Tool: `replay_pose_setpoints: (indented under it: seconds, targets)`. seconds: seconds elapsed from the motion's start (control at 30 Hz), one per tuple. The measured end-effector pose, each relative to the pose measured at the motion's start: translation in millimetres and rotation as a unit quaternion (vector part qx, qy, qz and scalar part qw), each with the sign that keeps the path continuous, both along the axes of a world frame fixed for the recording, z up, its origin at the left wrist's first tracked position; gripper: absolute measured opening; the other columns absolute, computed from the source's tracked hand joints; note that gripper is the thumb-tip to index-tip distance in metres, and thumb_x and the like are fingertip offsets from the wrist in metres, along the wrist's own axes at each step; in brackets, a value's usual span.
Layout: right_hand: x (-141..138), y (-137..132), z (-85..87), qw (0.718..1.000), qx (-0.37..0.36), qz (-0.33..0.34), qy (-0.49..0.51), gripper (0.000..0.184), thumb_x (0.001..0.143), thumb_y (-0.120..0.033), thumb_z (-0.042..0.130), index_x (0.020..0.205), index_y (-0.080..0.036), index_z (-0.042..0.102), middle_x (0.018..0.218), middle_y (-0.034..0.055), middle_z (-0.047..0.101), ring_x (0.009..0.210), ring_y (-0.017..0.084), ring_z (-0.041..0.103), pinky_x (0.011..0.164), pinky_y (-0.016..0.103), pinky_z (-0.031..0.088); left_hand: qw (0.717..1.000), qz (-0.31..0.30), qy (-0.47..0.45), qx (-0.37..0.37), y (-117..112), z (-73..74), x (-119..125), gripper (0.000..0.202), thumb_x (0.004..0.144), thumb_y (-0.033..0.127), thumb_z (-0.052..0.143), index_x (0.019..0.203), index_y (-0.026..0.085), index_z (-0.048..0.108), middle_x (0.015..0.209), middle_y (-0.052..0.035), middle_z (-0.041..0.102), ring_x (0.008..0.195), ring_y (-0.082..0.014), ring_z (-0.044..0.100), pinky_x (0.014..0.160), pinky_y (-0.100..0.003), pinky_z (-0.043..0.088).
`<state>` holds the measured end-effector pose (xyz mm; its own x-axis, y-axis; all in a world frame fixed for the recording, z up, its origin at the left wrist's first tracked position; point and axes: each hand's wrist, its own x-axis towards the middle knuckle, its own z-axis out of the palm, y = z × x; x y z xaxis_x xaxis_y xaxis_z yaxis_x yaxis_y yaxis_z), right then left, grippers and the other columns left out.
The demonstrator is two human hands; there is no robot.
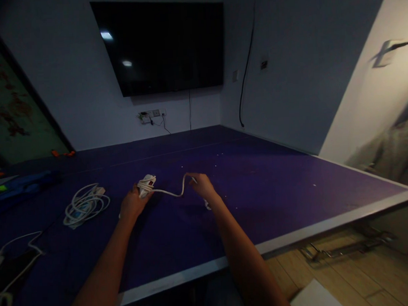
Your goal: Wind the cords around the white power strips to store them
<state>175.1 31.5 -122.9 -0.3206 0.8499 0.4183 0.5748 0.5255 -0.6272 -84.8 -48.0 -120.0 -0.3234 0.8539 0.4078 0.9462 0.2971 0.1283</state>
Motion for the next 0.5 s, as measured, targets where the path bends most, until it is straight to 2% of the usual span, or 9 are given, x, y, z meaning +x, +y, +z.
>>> replay_pose_setpoints:
  seconds: [0.13,0.23,0.37,0.43,0.5]
  targets:
    - [17.0,5.4,0.2,0.978,0.073,-0.186,-0.057,0.044,0.082,-0.004,0.045,0.117,-0.023,0.065,0.101,0.0093,0.07,0.094,0.023,0.062,0.082,0.033,0.045,0.999,0.005,-0.036,0.033,-3.2,3.7,-7.5,0.079,0.083,0.061,0.043,0.132,-0.001,0.039,0.102,-0.0243,0.065,0.094,-0.0324,0.065,0.078,-0.036,0.048]
    - [25.0,6.5,-1.2,0.954,0.12,-0.253,-0.105,0.034,0.084,-0.007,0.047,0.099,-0.023,0.073,0.108,0.0114,0.067,0.102,0.027,0.056,0.086,0.038,0.042,0.997,-0.043,-0.058,0.04,-7.5,7.6,-12.5,0.074,0.083,0.056,0.046,0.134,0.002,0.038,0.111,-0.0239,0.063,0.1,-0.031,0.063,0.082,-0.036,0.047]
    - [29.1,12.8,-9.6,0.949,0.132,-0.279,-0.07,0.032,0.08,-0.003,0.046,0.089,-0.016,0.074,0.097,0.0144,0.068,0.092,0.024,0.058,0.083,0.035,0.044,0.98,-0.188,-0.063,-0.016,-14.8,11.5,-7.0,0.072,0.081,0.051,0.052,0.137,0.008,0.037,0.125,-0.0193,0.058,0.113,-0.0274,0.057,0.093,-0.034,0.043]
    - [29.6,18.5,-14.9,0.954,0.157,-0.255,-0.027,0.036,0.076,0.001,0.043,0.09,-0.014,0.073,0.094,0.0137,0.068,0.093,0.024,0.059,0.086,0.036,0.044,0.963,-0.26,-0.052,-0.054,-18.2,11.3,4.1,0.072,0.079,0.05,0.054,0.138,0.012,0.037,0.13,-0.0168,0.055,0.118,-0.0258,0.055,0.097,-0.033,0.041]
    - [28.9,24.8,-19.3,0.958,0.181,-0.224,0.004,0.039,0.073,0.003,0.041,0.09,-0.014,0.072,0.097,0.0121,0.069,0.095,0.023,0.059,0.091,0.036,0.043,0.948,-0.307,-0.033,-0.084,-21.2,9.6,19.1,0.074,0.078,0.052,0.054,0.138,0.012,0.037,0.135,-0.0168,0.051,0.12,-0.026,0.052,0.099,-0.034,0.04]
